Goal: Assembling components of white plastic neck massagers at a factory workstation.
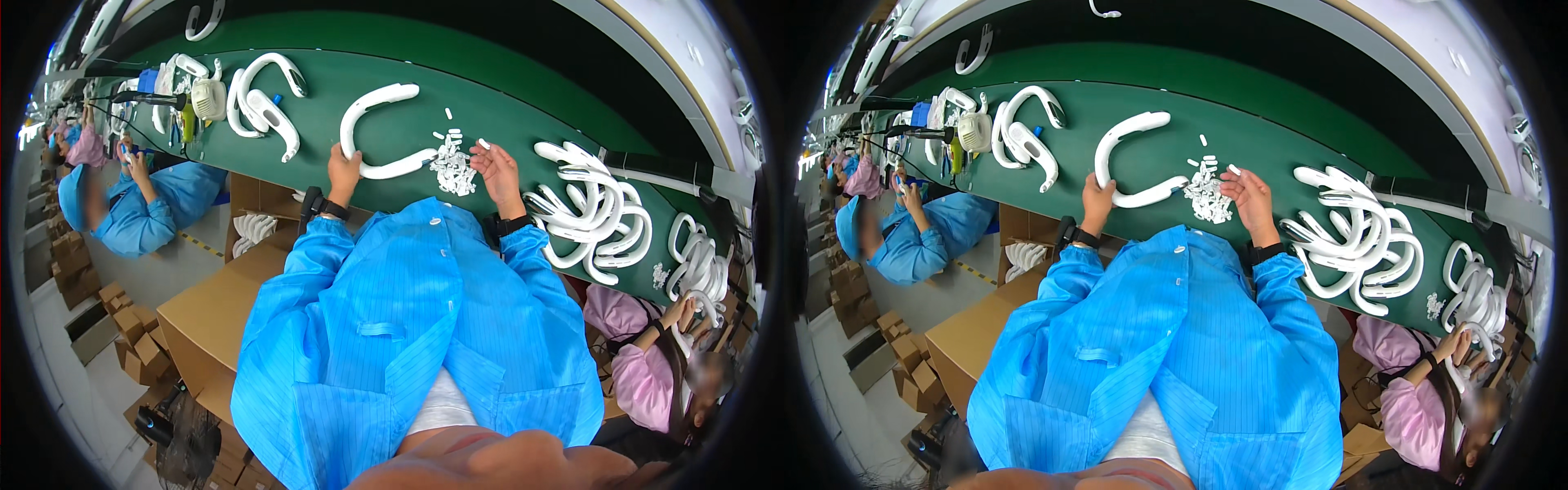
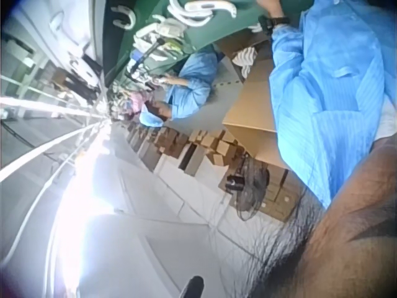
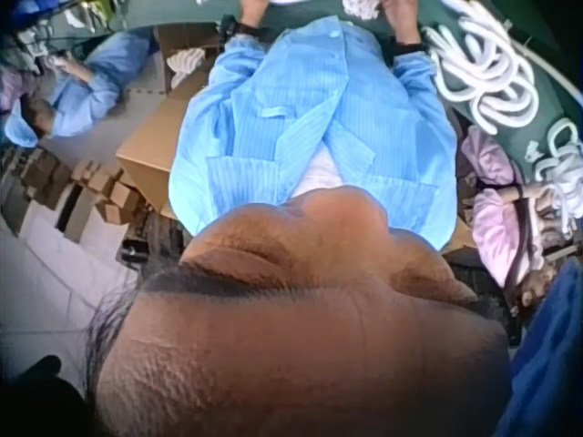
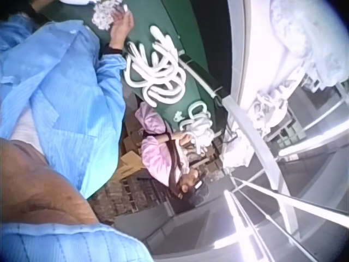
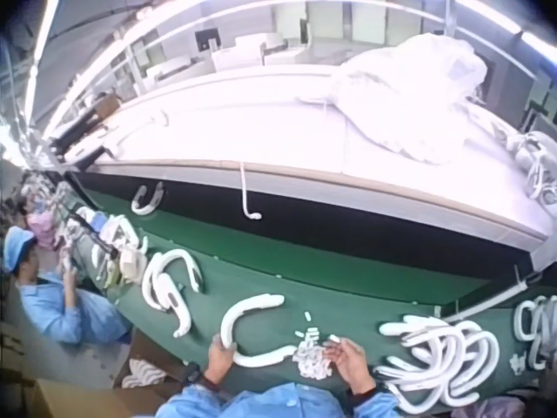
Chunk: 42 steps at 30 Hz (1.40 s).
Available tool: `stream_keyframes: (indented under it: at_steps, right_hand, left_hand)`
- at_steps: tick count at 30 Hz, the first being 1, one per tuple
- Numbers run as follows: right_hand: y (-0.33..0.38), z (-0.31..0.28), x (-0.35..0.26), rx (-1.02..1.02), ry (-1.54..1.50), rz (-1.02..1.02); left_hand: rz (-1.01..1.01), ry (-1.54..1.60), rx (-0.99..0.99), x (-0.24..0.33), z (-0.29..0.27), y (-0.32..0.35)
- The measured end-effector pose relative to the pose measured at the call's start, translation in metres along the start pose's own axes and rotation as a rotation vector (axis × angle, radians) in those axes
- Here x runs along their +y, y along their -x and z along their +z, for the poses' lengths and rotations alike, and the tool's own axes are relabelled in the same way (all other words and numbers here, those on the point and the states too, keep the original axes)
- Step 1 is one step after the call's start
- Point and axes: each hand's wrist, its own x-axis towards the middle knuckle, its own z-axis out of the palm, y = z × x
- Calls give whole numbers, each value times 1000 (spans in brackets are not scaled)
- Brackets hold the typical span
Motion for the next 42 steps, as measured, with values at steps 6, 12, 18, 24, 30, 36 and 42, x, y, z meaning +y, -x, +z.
stream_keyframes:
  at_steps: [6, 12, 18, 24, 30, 36, 42]
  right_hand:
    - [0, 6, -4, 72, 78, 36]
    - [10, 50, -19, 36, 106, -1]
    - [26, 103, -36, -21, 142, 7]
    - [28, 126, -41, -56, 322, 13]
    - [18, 123, -40, -21, 351, -57]
    - [23, 143, -53, 29, 308, -34]
    - [14, 142, -65, -87, 323, -178]
  left_hand:
    - [-104, 904, -367, 57, 11, 33]
    - [-35, 890, -554, 109, 35, 52]
    - [-28, 922, -829, 121, 31, 60]
    - [-31, 1084, -850, 139, 38, 72]
    - [-141, 1006, -845, 148, 37, 73]
    - [-110, 988, -842, 153, 33, 66]
    - [-145, 1003, -888, 160, 37, 73]
